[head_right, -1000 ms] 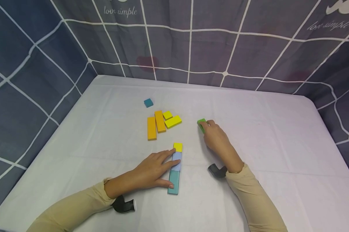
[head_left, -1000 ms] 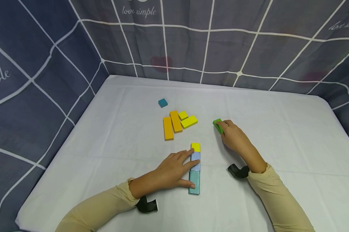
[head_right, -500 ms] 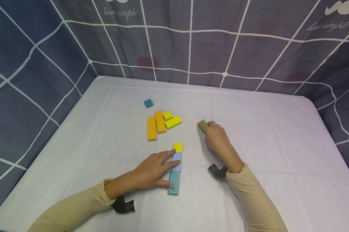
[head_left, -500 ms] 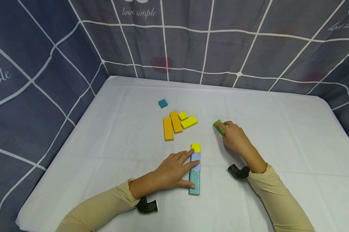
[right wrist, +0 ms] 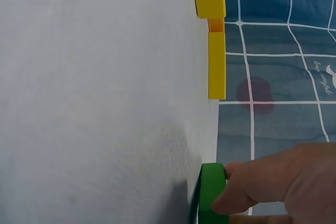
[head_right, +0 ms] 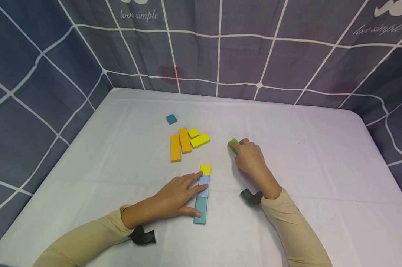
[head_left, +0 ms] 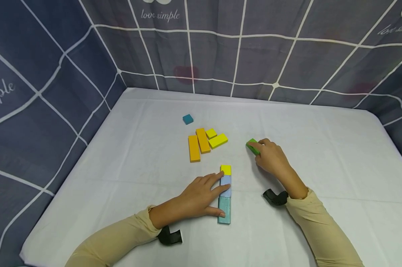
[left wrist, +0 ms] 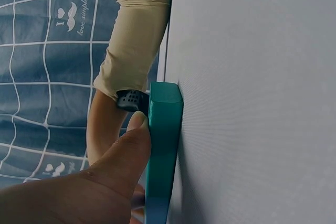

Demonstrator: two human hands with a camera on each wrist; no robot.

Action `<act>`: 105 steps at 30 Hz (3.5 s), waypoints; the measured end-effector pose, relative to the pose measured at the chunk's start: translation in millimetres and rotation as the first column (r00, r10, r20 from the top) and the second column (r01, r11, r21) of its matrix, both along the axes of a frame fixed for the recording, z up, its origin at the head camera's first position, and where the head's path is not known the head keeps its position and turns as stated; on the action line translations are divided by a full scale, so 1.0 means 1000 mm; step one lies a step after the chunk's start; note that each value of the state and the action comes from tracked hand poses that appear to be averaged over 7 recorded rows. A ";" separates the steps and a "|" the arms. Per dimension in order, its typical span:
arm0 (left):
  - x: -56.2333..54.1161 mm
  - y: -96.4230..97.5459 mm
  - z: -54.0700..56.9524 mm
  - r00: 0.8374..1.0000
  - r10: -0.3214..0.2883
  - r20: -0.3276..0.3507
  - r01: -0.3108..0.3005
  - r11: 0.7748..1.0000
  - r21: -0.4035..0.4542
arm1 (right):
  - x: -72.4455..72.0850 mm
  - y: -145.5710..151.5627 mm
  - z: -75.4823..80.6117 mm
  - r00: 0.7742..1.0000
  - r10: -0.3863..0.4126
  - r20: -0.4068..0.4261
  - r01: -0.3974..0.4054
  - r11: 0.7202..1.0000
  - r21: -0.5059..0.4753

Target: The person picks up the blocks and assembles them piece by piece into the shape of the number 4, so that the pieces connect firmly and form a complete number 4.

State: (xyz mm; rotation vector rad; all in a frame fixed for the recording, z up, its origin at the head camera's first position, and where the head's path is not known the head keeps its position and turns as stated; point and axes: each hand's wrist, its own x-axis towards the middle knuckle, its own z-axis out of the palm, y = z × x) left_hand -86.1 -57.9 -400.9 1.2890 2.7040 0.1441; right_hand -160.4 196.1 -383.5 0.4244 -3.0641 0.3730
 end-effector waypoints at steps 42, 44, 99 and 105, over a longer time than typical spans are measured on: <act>-0.001 0.000 -0.001 1.000 -0.002 0.009 0.002 1.000 0.004 | 0.011 0.000 0.013 0.962 0.226 0.156 -0.222 0.974 -0.047; -0.001 0.000 -0.001 1.000 -0.001 0.012 0.001 1.000 0.005 | 0.012 -0.001 0.014 0.960 0.233 0.154 -0.228 0.972 -0.049; -0.001 -0.002 -0.002 1.000 -0.004 0.017 0.004 1.000 0.012 | 0.023 -0.012 0.014 0.888 0.427 0.169 -0.417 0.904 -0.093; -0.001 -0.002 -0.002 1.000 0.000 0.025 0.000 1.000 0.008 | 0.023 -0.013 0.013 0.878 0.448 0.168 -0.440 0.894 -0.084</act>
